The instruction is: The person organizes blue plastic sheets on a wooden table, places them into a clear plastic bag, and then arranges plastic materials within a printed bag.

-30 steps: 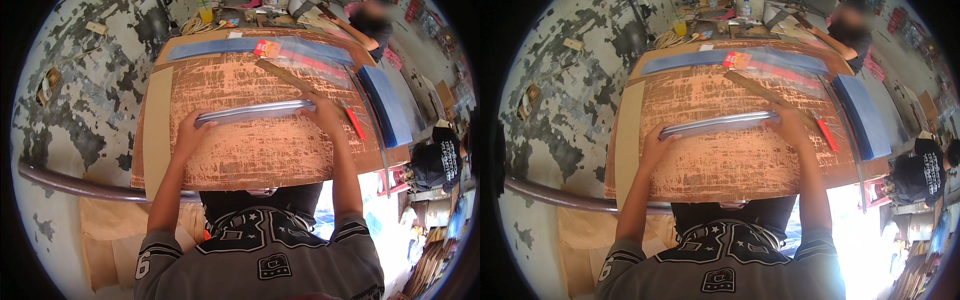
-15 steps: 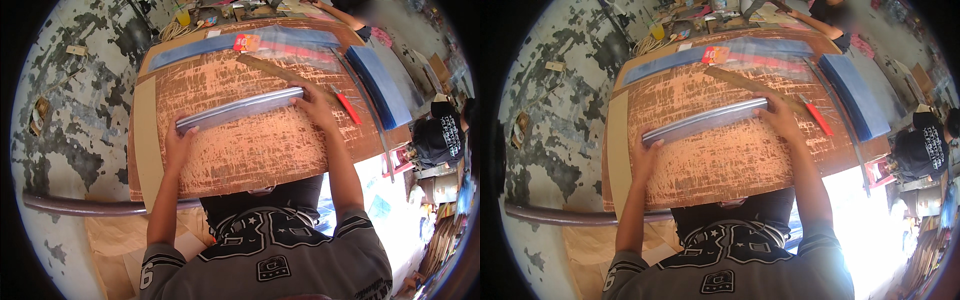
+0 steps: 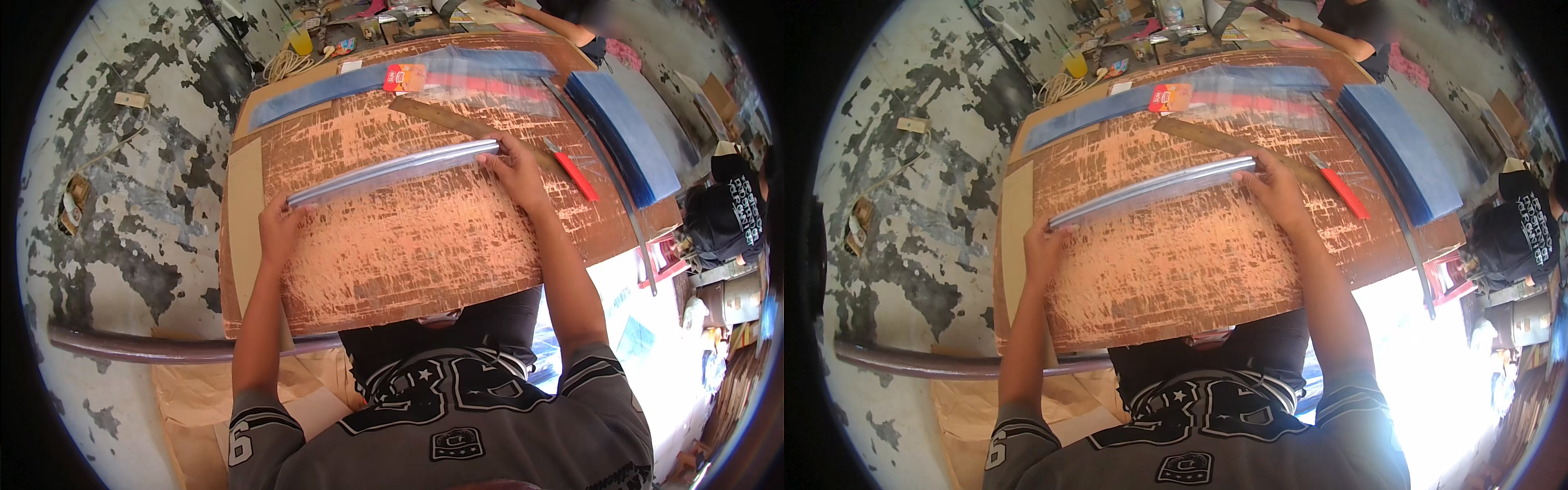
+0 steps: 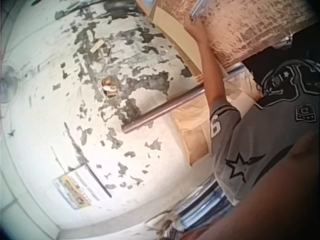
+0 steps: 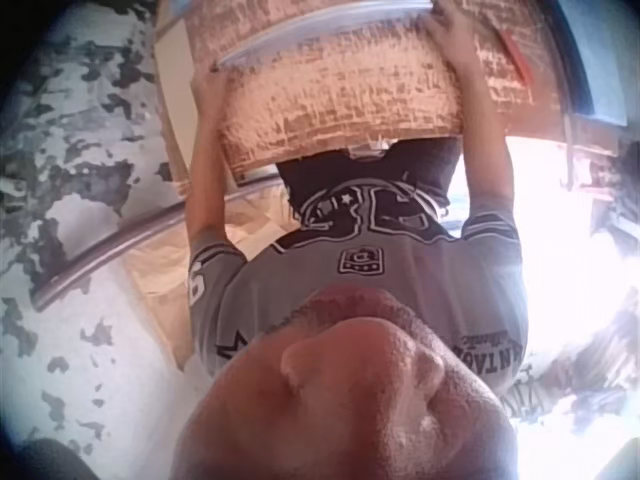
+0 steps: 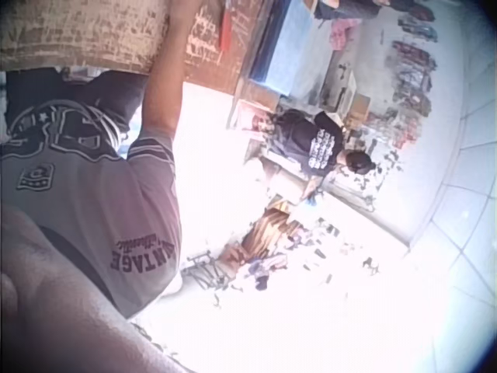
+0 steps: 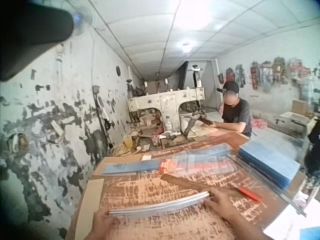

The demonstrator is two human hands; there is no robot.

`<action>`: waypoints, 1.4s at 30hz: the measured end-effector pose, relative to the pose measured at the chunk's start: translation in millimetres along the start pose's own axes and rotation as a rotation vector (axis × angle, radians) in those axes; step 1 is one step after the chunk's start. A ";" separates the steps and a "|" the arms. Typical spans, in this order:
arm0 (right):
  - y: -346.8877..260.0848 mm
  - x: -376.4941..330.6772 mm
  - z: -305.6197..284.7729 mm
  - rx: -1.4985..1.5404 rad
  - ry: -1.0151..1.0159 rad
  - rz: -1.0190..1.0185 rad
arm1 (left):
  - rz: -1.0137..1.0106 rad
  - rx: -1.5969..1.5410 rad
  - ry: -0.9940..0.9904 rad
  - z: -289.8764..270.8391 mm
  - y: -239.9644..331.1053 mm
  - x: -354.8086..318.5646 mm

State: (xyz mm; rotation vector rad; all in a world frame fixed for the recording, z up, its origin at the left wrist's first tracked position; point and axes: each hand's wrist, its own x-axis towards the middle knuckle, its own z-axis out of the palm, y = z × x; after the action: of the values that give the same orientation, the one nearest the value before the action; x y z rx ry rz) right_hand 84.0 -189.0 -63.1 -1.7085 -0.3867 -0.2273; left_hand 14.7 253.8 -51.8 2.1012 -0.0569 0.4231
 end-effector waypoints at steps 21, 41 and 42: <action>29.7 2.7 -0.8 -0.188 0.218 -0.023 | 0.150 0.087 0.101 13.5 -18.9 21.2; 11.2 -7.3 1.7 -0.589 0.299 -0.223 | 0.049 -0.041 0.140 13.9 -17.1 14.3; 15.6 -5.7 0.8 -0.633 0.298 -0.269 | 0.061 -0.031 0.147 12.9 -19.4 12.6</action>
State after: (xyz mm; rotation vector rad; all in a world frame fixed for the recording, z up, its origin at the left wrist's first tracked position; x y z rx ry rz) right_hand 84.6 -191.1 -79.6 -2.1928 -0.3401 -0.8636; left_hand 34.1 255.1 -69.8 2.0361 -0.0412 0.6081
